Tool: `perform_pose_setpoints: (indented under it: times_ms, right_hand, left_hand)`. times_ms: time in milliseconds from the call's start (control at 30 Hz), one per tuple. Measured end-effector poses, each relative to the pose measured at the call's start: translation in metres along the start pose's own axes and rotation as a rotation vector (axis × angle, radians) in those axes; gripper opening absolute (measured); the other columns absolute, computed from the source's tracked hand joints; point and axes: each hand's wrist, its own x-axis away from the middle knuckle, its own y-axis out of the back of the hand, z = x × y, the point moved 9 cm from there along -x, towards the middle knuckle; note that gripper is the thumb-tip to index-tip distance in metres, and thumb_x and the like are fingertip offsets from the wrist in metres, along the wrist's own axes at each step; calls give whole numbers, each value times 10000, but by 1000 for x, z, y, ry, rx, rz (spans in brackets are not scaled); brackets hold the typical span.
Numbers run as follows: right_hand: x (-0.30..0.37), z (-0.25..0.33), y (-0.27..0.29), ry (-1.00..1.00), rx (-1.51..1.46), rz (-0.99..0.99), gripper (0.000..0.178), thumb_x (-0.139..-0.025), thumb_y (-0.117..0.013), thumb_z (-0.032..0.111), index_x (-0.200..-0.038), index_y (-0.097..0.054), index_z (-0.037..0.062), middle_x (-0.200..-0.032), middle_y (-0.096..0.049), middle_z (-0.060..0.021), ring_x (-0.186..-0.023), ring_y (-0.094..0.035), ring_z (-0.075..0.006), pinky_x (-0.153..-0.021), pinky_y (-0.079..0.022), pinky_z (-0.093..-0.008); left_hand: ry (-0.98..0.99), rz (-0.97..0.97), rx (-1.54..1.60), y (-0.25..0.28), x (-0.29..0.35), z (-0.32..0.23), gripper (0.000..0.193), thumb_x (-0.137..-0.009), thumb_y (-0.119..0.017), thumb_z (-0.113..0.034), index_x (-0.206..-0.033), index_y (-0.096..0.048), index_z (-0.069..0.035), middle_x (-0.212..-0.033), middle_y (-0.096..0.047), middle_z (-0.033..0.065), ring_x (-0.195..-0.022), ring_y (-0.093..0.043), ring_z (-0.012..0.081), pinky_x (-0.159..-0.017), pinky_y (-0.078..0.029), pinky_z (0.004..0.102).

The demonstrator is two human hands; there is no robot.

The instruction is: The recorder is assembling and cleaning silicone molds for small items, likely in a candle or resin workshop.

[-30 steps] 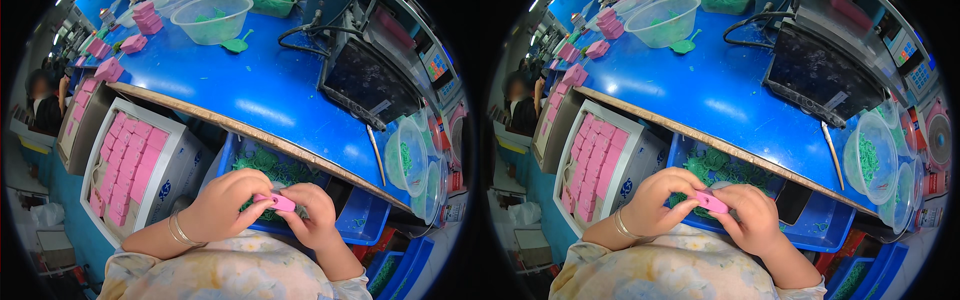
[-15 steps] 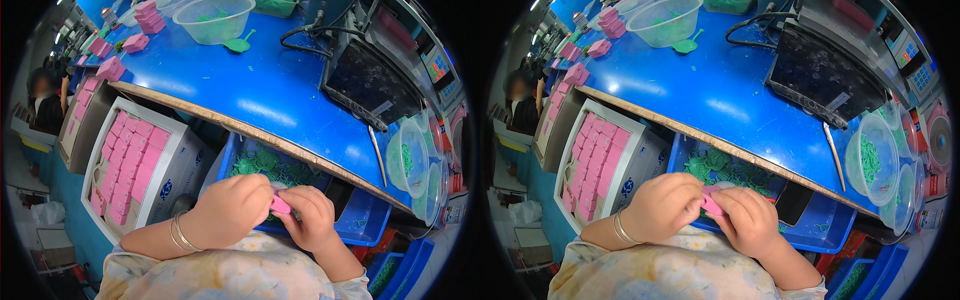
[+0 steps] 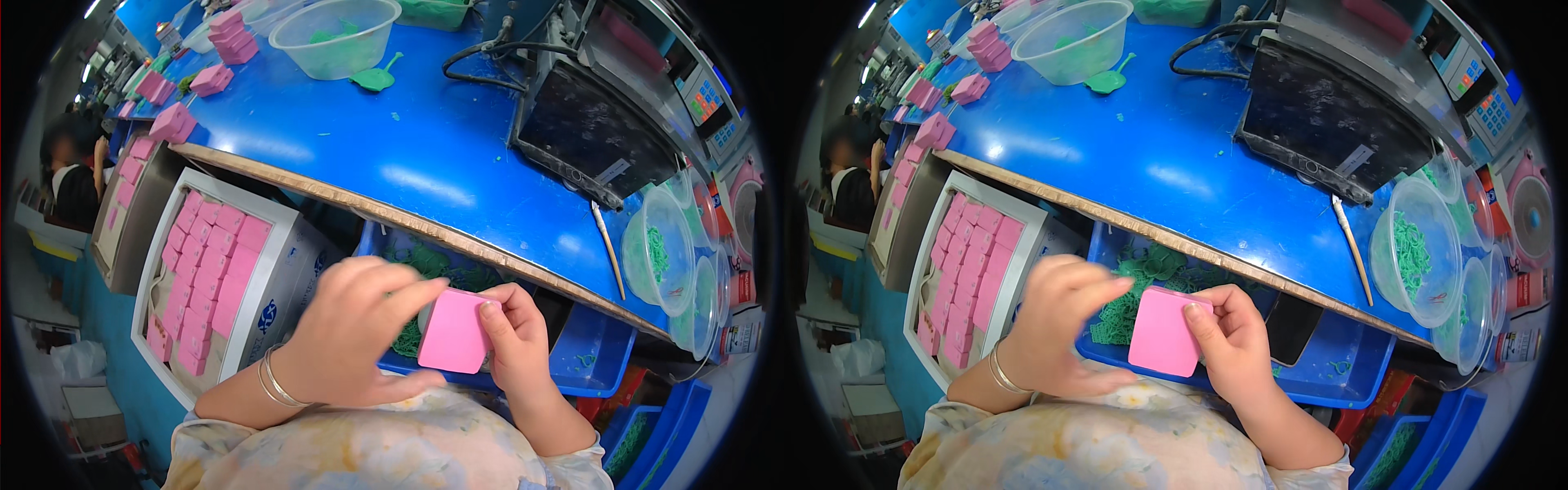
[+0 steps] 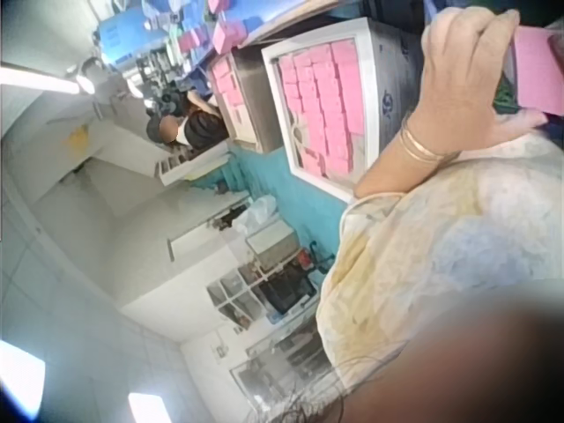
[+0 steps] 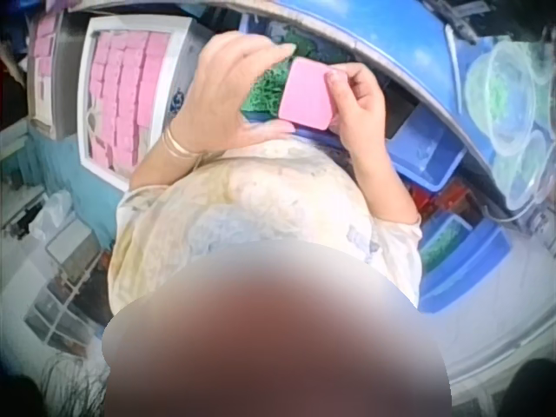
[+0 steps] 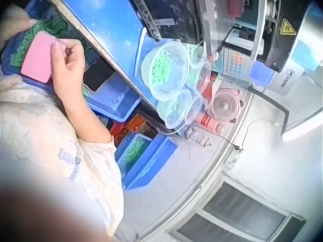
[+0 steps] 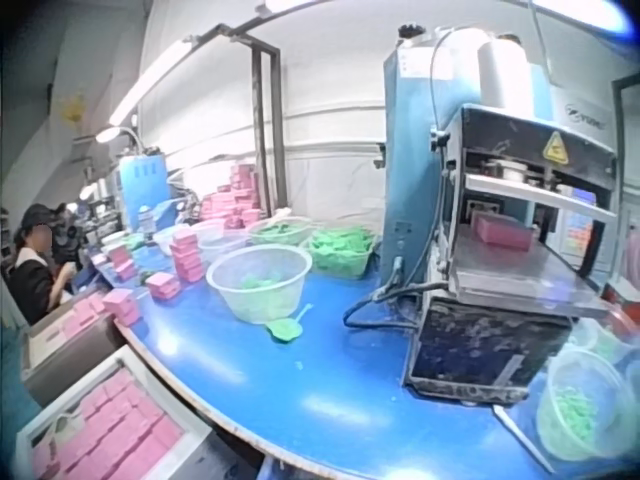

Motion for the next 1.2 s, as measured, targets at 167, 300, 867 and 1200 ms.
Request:
perform_pose_setpoints:
  times_ms: [167, 300, 867, 1200]
  right_hand:
    - [4, -4, -2, 29, -42, 65, 226, -923, -503, 216, -965, -481, -5, -886, -581, -85, -724, -540, -79, -630, -464, -222]
    - [4, 14, -7, 77, -140, 118, 485, -939, -336, 450, -993, -458, -16, -872, -565, -141, -755, -597, -189, -615, -545, -322]
    - [-47, 192, 47, 116, -317, -69, 428, -939, -435, 325, -1175, -486, -28, -733, -593, -72, -482, -459, -65, -386, -343, -163]
    - [-6, 162, 16, 130, -233, 108, 473, -942, -337, 328, -1153, -503, -61, -892, -638, -168, -562, -586, -196, -451, -467, -259]
  left_hand:
    - [-67, 293, -45, -44, 3, -4, 730, -637, -776, -301, -1207, -446, 13, -1204, -474, 166, -1105, -448, 348, -931, -348, 436]
    - [79, 222, 336, -50, 11, 16, 778, -633, -798, -226, -1255, -375, -30, -1280, -418, 180, -1174, -423, 343, -952, -350, 427]
    - [371, 218, 1934, -59, 10, 16, 866, -681, -750, -209, -1379, -245, -122, -1331, -381, 199, -1213, -418, 331, -914, -416, 422]
    - [469, -21, 1818, -33, -4, 57, 824, -685, -736, -337, -1310, -309, -12, -1051, -531, 159, -942, -556, 245, -750, -485, 352]
